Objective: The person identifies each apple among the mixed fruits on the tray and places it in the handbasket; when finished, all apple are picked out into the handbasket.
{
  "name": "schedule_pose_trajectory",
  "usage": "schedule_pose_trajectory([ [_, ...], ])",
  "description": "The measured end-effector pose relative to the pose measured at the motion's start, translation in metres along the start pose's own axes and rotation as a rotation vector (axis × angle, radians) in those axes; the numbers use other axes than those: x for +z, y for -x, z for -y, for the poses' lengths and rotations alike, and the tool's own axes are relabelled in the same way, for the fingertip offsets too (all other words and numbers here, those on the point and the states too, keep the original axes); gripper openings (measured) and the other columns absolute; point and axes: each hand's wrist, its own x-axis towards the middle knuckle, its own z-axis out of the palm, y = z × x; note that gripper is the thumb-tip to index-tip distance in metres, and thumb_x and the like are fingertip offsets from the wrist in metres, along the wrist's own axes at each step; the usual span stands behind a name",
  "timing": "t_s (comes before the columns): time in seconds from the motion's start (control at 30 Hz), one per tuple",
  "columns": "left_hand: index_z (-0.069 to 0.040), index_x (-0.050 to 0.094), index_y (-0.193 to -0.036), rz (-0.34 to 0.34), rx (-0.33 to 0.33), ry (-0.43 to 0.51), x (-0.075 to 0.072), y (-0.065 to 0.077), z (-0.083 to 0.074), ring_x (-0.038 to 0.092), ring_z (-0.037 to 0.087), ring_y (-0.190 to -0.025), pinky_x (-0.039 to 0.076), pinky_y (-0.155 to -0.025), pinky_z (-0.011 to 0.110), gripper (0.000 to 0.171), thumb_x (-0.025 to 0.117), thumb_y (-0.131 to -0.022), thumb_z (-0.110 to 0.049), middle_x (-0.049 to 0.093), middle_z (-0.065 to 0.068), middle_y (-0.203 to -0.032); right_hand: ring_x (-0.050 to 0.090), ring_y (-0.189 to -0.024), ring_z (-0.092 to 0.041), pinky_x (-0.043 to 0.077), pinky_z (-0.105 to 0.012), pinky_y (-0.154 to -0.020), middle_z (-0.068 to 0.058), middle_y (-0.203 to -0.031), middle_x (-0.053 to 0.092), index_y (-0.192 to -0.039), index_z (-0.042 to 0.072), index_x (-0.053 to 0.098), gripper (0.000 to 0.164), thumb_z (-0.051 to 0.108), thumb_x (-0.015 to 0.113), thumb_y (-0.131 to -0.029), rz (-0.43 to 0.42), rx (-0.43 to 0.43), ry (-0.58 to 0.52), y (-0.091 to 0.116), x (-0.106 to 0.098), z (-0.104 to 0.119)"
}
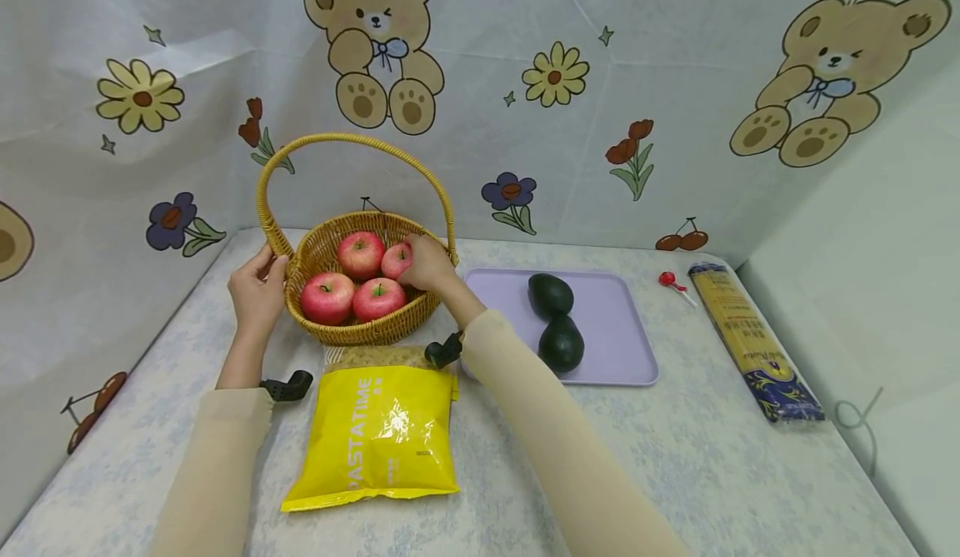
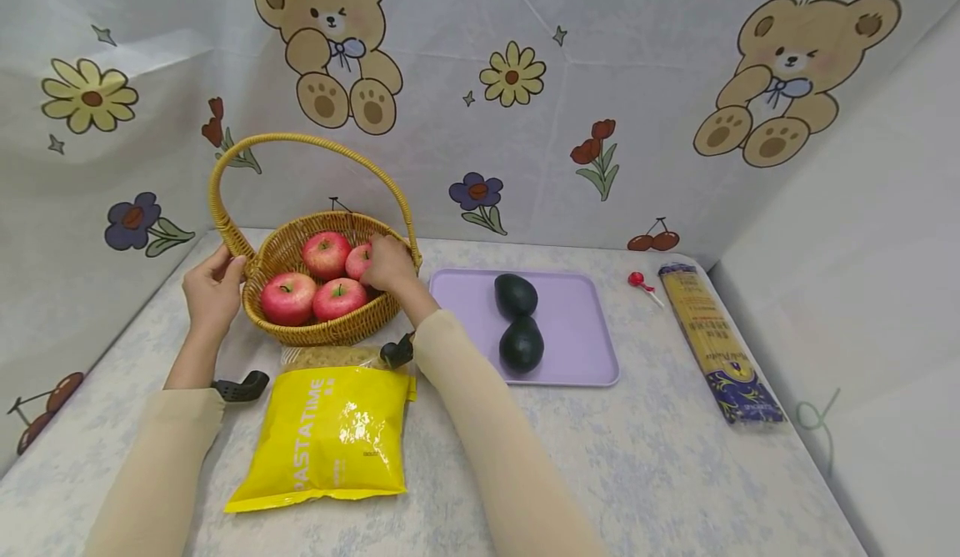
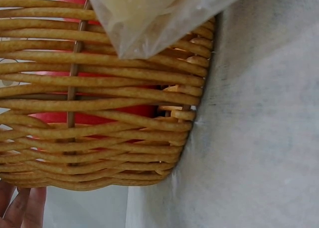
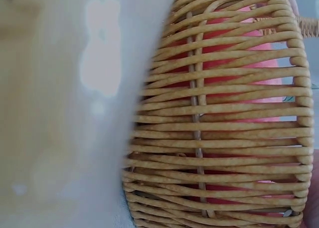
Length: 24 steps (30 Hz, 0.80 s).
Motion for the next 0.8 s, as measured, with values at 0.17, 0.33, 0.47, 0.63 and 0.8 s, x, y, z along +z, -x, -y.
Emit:
schedule_pose_trajectory([
  [0.17, -0.011, 0.056, -0.137, 0.001, 0.001, 0.005, 0.001, 0.000, -0.001, 0.063, 0.004, -0.106, 0.052, -0.079, 0.005, 0.038, 0.056, -0.100, -0.017, 0.061, 0.010, -0.134, 0.059, -0.114, -0.024, 0.053, -0.035, -0.097, -0.009, -0.124, 0.063, -0.133, 0.005, 0.056, 0.059, 0.019, 0.075, -0.079, -0.012, -0.006, 0.006, 0.001, -0.001, 0.000],
  [0.33, -0.010, 0.057, -0.136, -0.002, 0.020, 0.023, 0.002, 0.000, -0.002, 0.060, -0.007, -0.097, 0.051, -0.076, 0.003, 0.038, 0.057, -0.099, -0.016, 0.064, 0.014, -0.130, 0.059, -0.114, -0.024, 0.052, -0.035, -0.098, -0.008, -0.123, 0.064, -0.131, 0.006, 0.058, 0.056, 0.023, 0.075, -0.081, -0.018, -0.023, 0.006, 0.003, -0.003, -0.002],
  [0.47, -0.010, 0.057, -0.136, 0.007, 0.022, 0.036, 0.004, 0.000, -0.002, 0.057, -0.011, -0.093, 0.050, -0.076, 0.003, 0.038, 0.057, -0.099, -0.017, 0.064, 0.015, -0.129, 0.057, -0.121, -0.025, 0.048, -0.036, -0.105, -0.010, -0.129, 0.062, -0.134, 0.004, 0.055, 0.057, 0.028, 0.073, -0.084, -0.016, -0.037, -0.020, 0.006, -0.006, -0.003],
  [0.63, -0.011, 0.056, -0.137, 0.007, 0.008, 0.038, 0.005, 0.000, -0.002, 0.059, -0.009, -0.095, 0.051, -0.077, 0.003, 0.038, 0.056, -0.099, -0.017, 0.063, 0.014, -0.131, 0.049, -0.131, -0.028, 0.043, -0.038, -0.112, -0.013, -0.141, 0.055, -0.141, 0.001, 0.049, 0.063, 0.026, 0.070, -0.087, -0.010, -0.053, -0.100, 0.010, -0.014, -0.001],
  [0.8, -0.009, 0.056, -0.137, 0.011, 0.018, 0.036, 0.006, -0.001, -0.002, 0.061, -0.004, -0.100, 0.051, -0.078, 0.003, 0.038, 0.056, -0.099, -0.016, 0.062, 0.013, -0.132, 0.047, -0.134, -0.028, 0.041, -0.039, -0.114, -0.014, -0.144, 0.052, -0.143, 0.001, 0.047, 0.064, 0.025, 0.070, -0.088, 0.007, -0.072, -0.155, 0.022, -0.027, 0.003],
])
